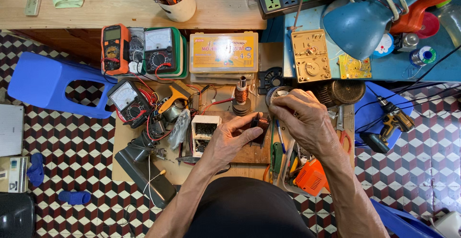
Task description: The person winds copper wire around a small cylindrical core held in the left hand, using the right hand to guide and tighten the turns. The person repeatedly rotates the core and adjusts the wire to maintain even spacing. The person occasionally pauses to inspect the winding and reposition the core.
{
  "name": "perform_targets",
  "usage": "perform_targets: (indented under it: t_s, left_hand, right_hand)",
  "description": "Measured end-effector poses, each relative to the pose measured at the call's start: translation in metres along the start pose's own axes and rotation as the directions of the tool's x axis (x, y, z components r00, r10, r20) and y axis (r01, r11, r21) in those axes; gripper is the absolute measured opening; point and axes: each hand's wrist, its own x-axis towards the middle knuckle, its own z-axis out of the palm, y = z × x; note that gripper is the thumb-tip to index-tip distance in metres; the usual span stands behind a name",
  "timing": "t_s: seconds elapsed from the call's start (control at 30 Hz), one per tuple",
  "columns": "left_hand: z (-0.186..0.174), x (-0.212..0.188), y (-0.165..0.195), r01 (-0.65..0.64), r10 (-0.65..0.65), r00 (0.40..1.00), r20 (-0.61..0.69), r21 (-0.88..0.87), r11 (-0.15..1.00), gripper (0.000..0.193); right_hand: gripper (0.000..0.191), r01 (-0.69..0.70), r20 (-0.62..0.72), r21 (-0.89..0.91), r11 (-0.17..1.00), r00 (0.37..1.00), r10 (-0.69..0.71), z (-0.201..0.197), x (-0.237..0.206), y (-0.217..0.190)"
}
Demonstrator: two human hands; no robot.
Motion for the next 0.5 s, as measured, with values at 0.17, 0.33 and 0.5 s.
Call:
perform_targets:
  t_s: [0.17,0.33,0.5]
  left_hand:
    - [0.001,0.0,0.002,-0.005,0.005,1.0,-0.002,0.007,1.0,0.059]
    - [0.002,0.0,0.005,0.006,-0.005,1.0,0.025,-0.041,0.999,0.059]
    - [0.005,0.006,0.003,0.051,-0.038,0.998,0.041,-0.361,0.931,0.06]
  right_hand:
    - [0.017,-0.081,0.029,0.001,0.997,0.996,0.081,0.0,0.001,0.0]
    - [0.016,-0.199,0.056,0.109,0.974,0.979,0.194,0.009,-0.005,0.018]
    - [0.018,-0.408,0.194,0.579,0.706,0.91,0.366,0.049,-0.022,0.047]
